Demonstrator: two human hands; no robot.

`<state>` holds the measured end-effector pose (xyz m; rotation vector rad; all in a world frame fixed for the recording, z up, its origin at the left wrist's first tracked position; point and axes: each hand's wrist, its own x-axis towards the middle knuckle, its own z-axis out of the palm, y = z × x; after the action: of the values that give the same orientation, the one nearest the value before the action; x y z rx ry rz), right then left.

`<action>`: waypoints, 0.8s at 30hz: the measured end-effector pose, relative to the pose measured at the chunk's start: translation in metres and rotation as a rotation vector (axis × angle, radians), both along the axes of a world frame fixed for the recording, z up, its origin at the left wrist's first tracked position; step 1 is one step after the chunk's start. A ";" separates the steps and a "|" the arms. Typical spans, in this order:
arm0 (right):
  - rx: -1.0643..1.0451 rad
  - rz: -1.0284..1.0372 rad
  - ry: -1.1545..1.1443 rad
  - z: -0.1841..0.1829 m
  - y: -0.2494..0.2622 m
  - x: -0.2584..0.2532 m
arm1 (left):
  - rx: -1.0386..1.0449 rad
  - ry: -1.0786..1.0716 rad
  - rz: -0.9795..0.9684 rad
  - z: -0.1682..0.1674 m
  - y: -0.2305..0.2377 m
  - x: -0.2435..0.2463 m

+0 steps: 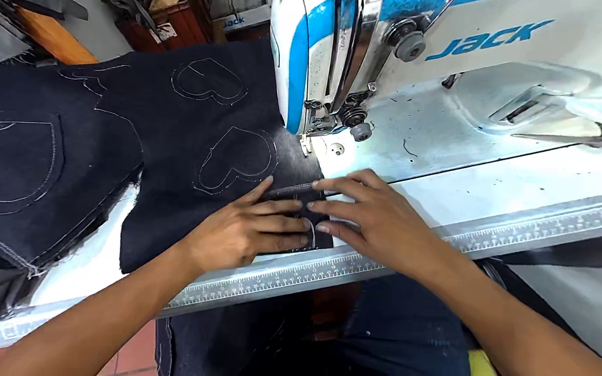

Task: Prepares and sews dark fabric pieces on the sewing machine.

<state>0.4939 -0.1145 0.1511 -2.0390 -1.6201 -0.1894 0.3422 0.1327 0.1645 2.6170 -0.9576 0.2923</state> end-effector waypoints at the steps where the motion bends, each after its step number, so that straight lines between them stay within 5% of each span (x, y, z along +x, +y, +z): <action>1: 0.001 0.021 -0.010 0.001 0.003 0.009 | 0.022 -0.019 -0.004 0.000 0.002 0.006; 9: 0.010 0.204 -0.148 0.003 0.006 0.047 | 0.119 -0.034 0.058 0.004 0.025 0.041; 20: -0.089 -0.007 -0.110 0.002 0.017 0.058 | 0.187 -0.113 0.130 0.006 0.057 0.087; 24: -0.010 -0.002 -0.090 0.001 0.015 0.061 | 0.393 -0.022 0.092 0.046 0.057 0.094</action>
<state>0.5545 -0.0992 0.1516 -2.0662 -1.6765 -0.2786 0.4364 0.1892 0.2106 3.0250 -0.9871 0.1682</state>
